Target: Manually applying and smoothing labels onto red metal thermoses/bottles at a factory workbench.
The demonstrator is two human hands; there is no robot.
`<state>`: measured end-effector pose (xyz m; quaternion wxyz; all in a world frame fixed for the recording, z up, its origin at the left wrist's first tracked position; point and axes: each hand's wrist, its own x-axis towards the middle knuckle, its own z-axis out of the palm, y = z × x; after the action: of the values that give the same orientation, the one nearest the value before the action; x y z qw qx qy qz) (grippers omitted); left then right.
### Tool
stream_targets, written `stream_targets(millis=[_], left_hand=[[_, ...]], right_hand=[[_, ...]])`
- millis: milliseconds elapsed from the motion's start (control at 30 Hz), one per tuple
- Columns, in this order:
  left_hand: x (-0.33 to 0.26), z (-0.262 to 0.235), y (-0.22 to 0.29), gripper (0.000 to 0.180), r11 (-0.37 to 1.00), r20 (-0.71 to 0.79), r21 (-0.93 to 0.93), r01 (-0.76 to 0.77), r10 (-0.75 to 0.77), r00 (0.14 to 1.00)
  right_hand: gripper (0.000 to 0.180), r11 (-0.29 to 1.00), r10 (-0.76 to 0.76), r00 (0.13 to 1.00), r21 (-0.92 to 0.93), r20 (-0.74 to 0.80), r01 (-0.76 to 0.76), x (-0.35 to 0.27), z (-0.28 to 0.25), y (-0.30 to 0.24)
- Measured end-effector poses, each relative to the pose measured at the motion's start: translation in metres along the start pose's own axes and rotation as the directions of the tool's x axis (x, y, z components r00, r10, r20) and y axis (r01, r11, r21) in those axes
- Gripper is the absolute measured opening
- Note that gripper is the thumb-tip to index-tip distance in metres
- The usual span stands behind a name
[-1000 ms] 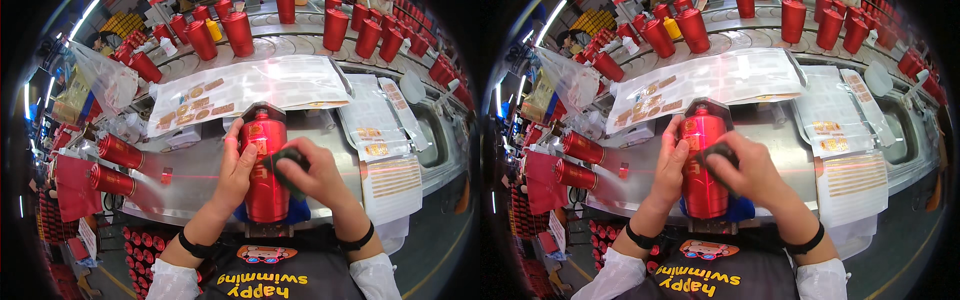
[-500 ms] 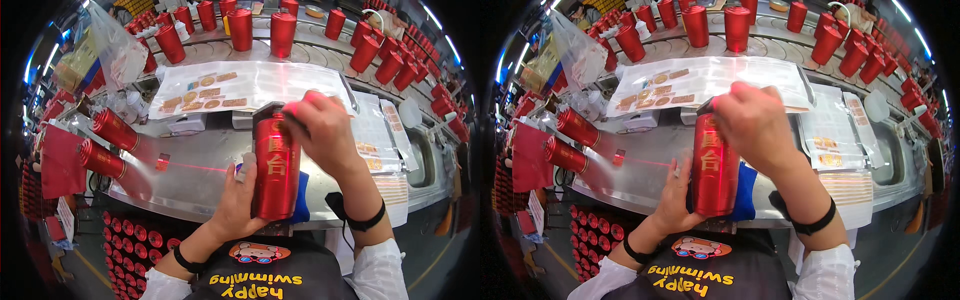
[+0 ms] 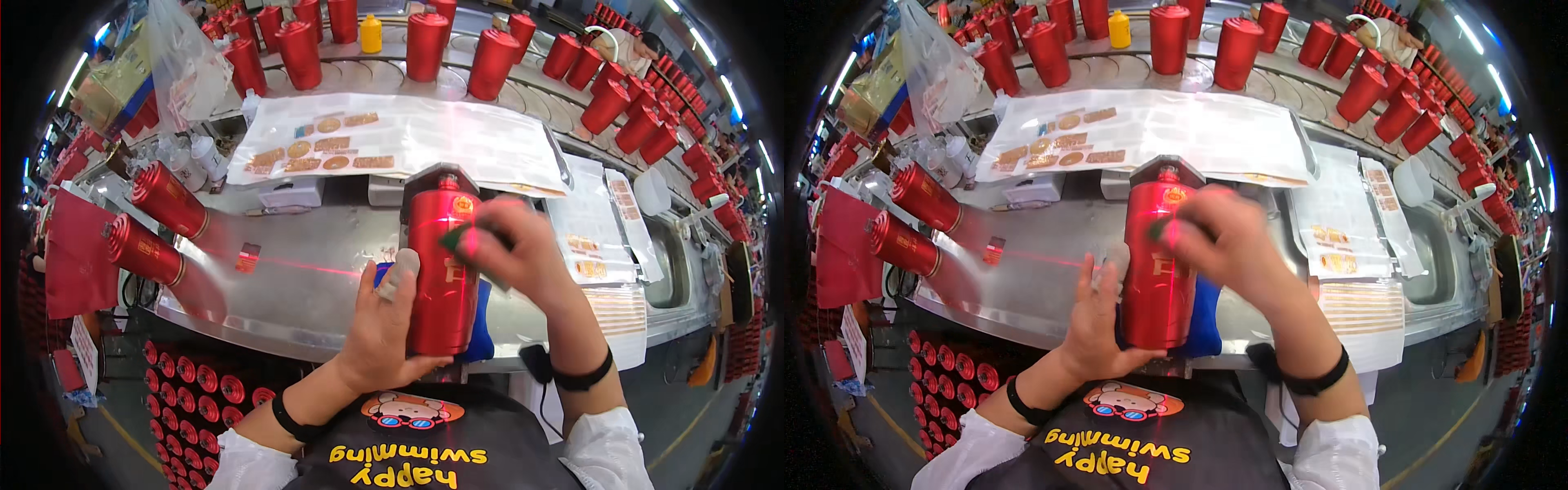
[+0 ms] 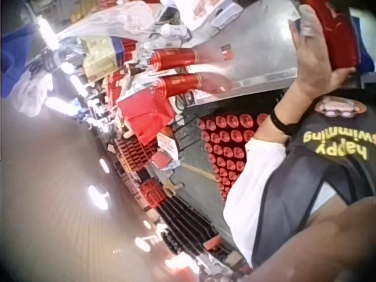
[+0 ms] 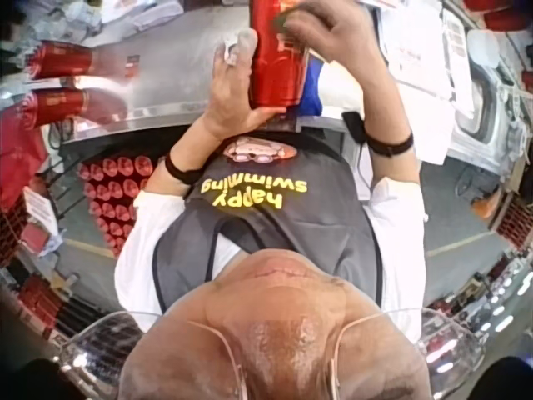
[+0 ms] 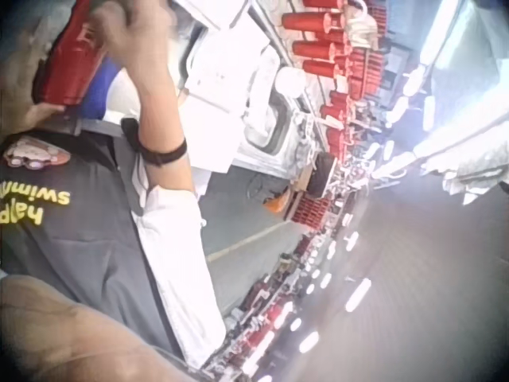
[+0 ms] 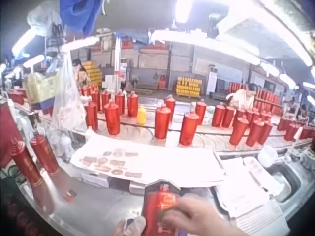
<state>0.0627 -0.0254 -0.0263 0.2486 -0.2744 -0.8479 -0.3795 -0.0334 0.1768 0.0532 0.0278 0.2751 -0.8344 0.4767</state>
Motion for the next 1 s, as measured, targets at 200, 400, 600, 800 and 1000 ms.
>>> stream_targets(millis=[200, 400, 600, 800, 1000], left_hand=[[0.048, -0.020, -0.028, 0.078, 0.965, 0.246, 0.041, -0.261, 0.243, 0.938], [0.103, -0.021, -0.060, 0.068, 0.952, 0.267, 0.090, -0.293, 0.260, 0.928], [0.051, -0.032, -0.033, 0.061, 0.947, 0.293, 0.045, -0.319, 0.293, 0.910], [0.010, -0.042, -0.036, 0.062, 0.989, 0.134, -0.085, -0.125, 0.135, 0.982], [-0.018, -0.063, -0.057, 0.058, 0.995, 0.057, -0.083, 0.055, -0.050, 0.997]], right_hand=[[0.015, 0.994, 0.055, 0.950, -0.075, -0.306, -0.082, -0.017, -0.014, 0.004], [0.028, 0.999, -0.008, 0.953, -0.054, -0.303, -0.009, -0.019, -0.024, 0.018], [0.040, 0.841, -0.243, 0.955, -0.453, 0.172, 0.296, 0.093, -0.050, 0.047], [0.054, 0.571, -0.010, 0.791, -0.645, 0.612, 0.507, 0.244, 0.006, 0.079], [0.060, 0.499, 0.213, 0.687, -0.682, 0.695, 0.535, 0.284, 0.064, 0.083]])
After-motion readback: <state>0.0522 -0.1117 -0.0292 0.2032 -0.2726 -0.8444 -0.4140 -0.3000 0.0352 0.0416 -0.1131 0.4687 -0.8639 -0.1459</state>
